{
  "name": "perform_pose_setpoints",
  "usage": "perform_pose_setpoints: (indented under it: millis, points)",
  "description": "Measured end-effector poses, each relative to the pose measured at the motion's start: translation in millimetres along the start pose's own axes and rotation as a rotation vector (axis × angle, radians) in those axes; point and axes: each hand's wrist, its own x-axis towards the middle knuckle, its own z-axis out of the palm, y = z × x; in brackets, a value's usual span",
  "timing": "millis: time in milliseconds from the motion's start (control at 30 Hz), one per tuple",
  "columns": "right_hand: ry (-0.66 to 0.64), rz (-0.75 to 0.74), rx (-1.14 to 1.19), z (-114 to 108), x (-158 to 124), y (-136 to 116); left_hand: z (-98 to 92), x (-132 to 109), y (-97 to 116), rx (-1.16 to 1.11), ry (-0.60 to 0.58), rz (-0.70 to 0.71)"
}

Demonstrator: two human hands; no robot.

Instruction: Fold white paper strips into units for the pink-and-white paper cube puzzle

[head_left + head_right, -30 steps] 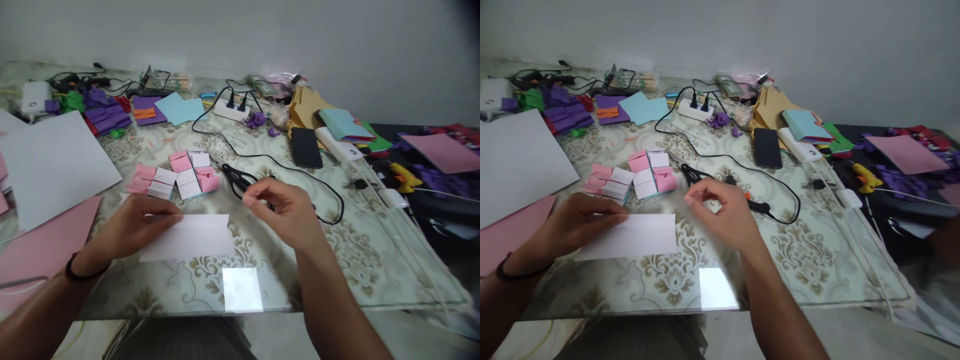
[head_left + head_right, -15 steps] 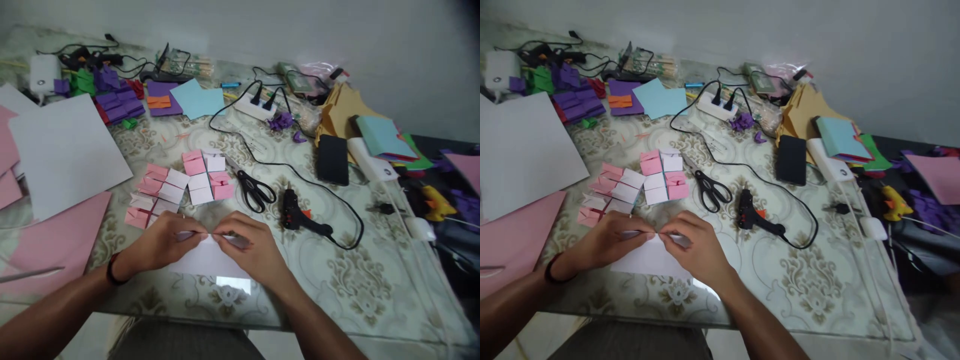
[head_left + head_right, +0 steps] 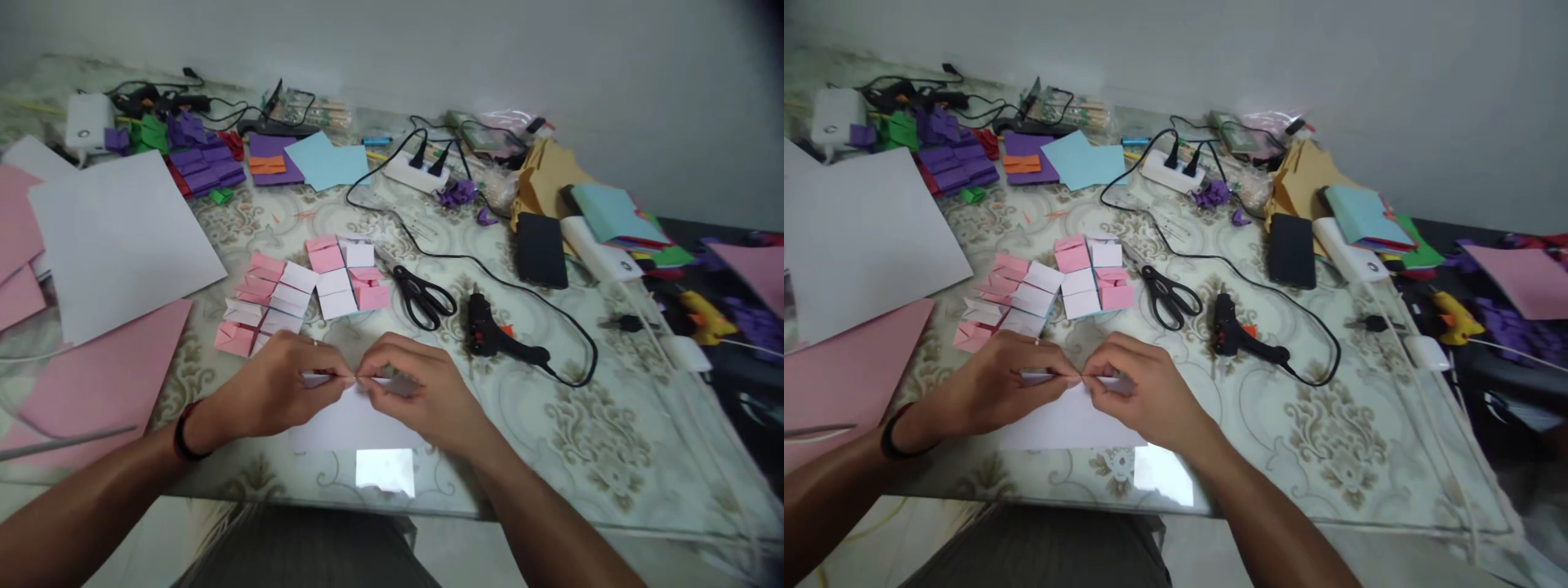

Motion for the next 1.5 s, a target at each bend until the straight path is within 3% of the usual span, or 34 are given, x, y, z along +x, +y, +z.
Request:
perform_pose_setpoints:
  millis: [233,367,433,567,733,1067,1367,1500]
  points:
    - [0.081,0.036,-0.077,-41.2,0.9,12.3,-31.7,5.3,2.4,-0.038,0.079,-0.108]
    - [0.209,0.041,-0.168,-59.1,0.3,22.5,-28.8,8.6,-5.4,0.103,0.177,-0.101]
    - [0.222,-0.006,-0.195,-53.1,0.9,22.1,-20.3,9.9,-8.1,0.161,0.146,-0.039]
    - [0.119,-0.121,-0.215,-24.4,1.9,12.8,-3.4,10.1,-8.2,0.213,0.118,0.056]
    - [0.122,-0.161,-0.138,-4.9,0.7,6.2,3.0,9.4,-5.0,0.177,0.108,0.141]
    - [0.105,-0.168,-0.111,-1.4,-0.5,4.9,6.4,6.5,-3.7,0.143,0.100,0.191]
    - [0.105,-0.166,-0.073,-3.7,0.3,-0.6,-1.4,6.0,2.0,0.120,0.078,0.182]
    - [0.152,-0.134,-0.094,-11.9,0.8,0.1,-13.0,7.9,4.4,0.126,0.127,0.135]
